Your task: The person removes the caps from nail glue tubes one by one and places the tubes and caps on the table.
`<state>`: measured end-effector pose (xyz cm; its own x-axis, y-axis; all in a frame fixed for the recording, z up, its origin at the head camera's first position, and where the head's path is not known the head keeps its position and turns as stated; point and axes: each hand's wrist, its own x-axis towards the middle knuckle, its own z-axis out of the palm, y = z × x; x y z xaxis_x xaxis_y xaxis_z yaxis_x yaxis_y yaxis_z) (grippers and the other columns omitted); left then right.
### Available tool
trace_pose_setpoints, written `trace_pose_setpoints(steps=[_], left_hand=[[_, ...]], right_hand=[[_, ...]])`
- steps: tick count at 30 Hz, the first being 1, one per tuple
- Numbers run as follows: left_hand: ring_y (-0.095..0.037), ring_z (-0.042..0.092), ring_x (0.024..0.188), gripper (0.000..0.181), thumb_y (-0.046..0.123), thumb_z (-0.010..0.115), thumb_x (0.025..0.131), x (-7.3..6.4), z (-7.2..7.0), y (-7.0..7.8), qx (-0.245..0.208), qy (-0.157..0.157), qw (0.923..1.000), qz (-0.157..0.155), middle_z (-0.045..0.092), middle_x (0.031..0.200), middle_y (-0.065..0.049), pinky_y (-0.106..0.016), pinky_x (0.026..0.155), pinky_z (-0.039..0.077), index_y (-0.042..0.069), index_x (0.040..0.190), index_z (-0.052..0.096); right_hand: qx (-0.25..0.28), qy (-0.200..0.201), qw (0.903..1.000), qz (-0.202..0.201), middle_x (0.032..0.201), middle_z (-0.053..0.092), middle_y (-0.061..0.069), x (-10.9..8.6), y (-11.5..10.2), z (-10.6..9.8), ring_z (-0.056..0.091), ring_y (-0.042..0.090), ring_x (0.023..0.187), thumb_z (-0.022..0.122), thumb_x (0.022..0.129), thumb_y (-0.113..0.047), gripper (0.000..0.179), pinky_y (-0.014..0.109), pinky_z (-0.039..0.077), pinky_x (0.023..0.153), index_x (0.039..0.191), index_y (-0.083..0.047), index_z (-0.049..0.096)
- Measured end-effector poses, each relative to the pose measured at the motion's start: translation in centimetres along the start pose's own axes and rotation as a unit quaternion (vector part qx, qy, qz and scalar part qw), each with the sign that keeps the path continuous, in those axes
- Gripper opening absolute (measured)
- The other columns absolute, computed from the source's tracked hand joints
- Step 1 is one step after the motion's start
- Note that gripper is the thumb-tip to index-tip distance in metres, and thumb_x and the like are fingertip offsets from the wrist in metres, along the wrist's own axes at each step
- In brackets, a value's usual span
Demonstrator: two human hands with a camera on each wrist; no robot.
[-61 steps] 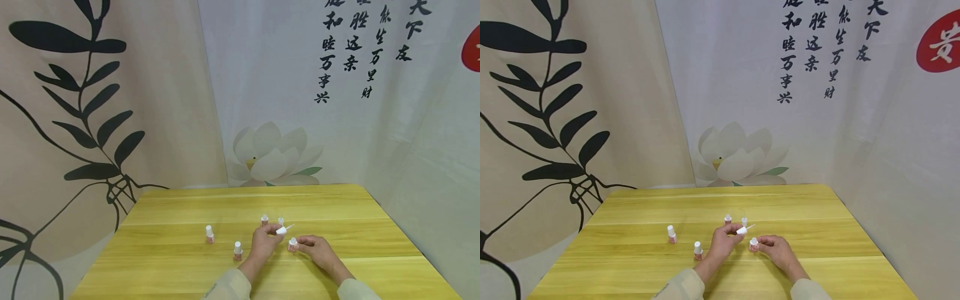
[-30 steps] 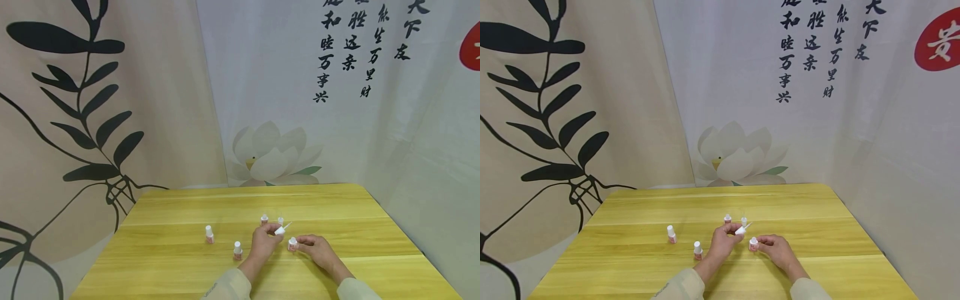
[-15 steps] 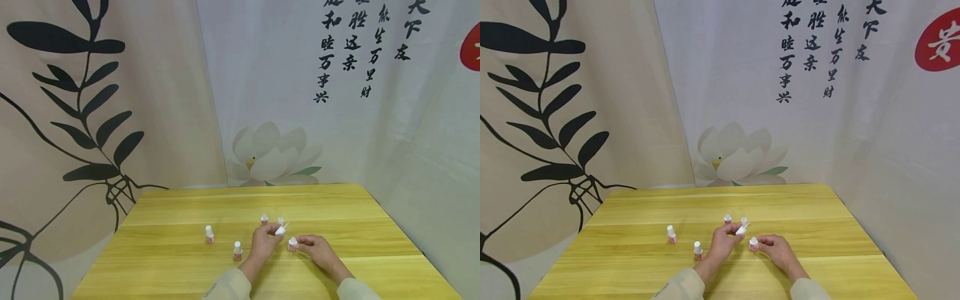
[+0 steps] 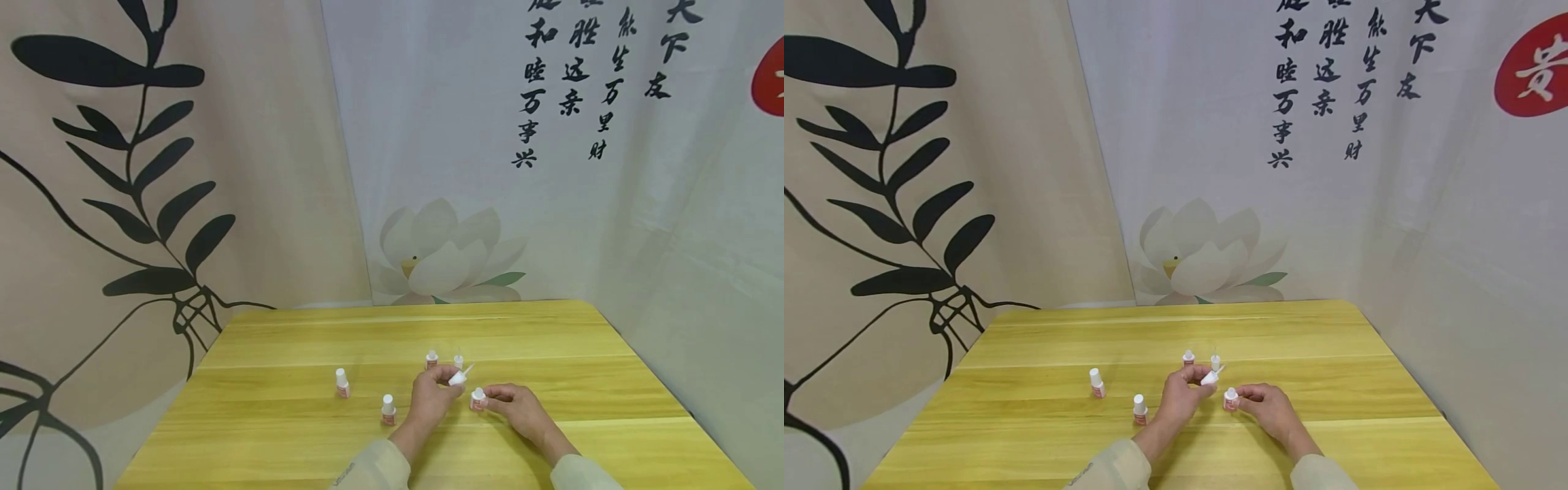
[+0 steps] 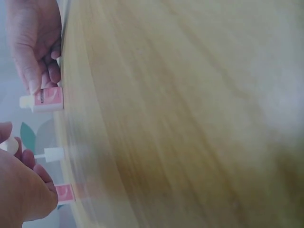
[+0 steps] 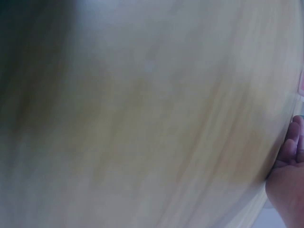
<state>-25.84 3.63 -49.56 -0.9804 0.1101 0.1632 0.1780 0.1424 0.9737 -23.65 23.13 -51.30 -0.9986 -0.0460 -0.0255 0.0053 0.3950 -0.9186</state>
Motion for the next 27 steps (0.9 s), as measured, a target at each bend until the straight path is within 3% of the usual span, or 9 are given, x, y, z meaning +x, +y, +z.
trace_pose_setpoints(steps=[12, 27], left_hand=[[-0.016, 0.051, 0.086, 0.020, 0.002, 0.081, 0.075, -0.03, 0.06, -0.28, 0.007, 0.016, 0.9998, 0.001, 0.060, 0.087, 0.004, -0.027, 0.070, 0.046, 0.009, 0.091, 0.072], [-0.010, 0.054, 0.081, 0.019, 0.005, 0.080, 0.079, 0.10, 0.00, -0.43, 0.006, 0.014, 0.9997, 0.018, 0.065, 0.087, 0.003, -0.023, 0.069, 0.047, 0.006, 0.097, 0.074]], right_hand=[[-0.003, 0.000, 1.0000, 0.003, 0.109, 0.071, 0.005, 0.05, 0.09, -0.02, 0.061, 0.022, 0.105, 0.077, 0.087, -0.029, 0.028, 0.055, 0.042, 0.096, 0.105, -0.009, 0.075], [-0.004, 0.001, 1.0000, 0.002, 0.110, 0.071, 0.005, 0.02, 0.07, 0.03, 0.061, 0.022, 0.105, 0.078, 0.086, -0.029, 0.028, 0.054, 0.043, 0.096, 0.106, -0.009, 0.075]])
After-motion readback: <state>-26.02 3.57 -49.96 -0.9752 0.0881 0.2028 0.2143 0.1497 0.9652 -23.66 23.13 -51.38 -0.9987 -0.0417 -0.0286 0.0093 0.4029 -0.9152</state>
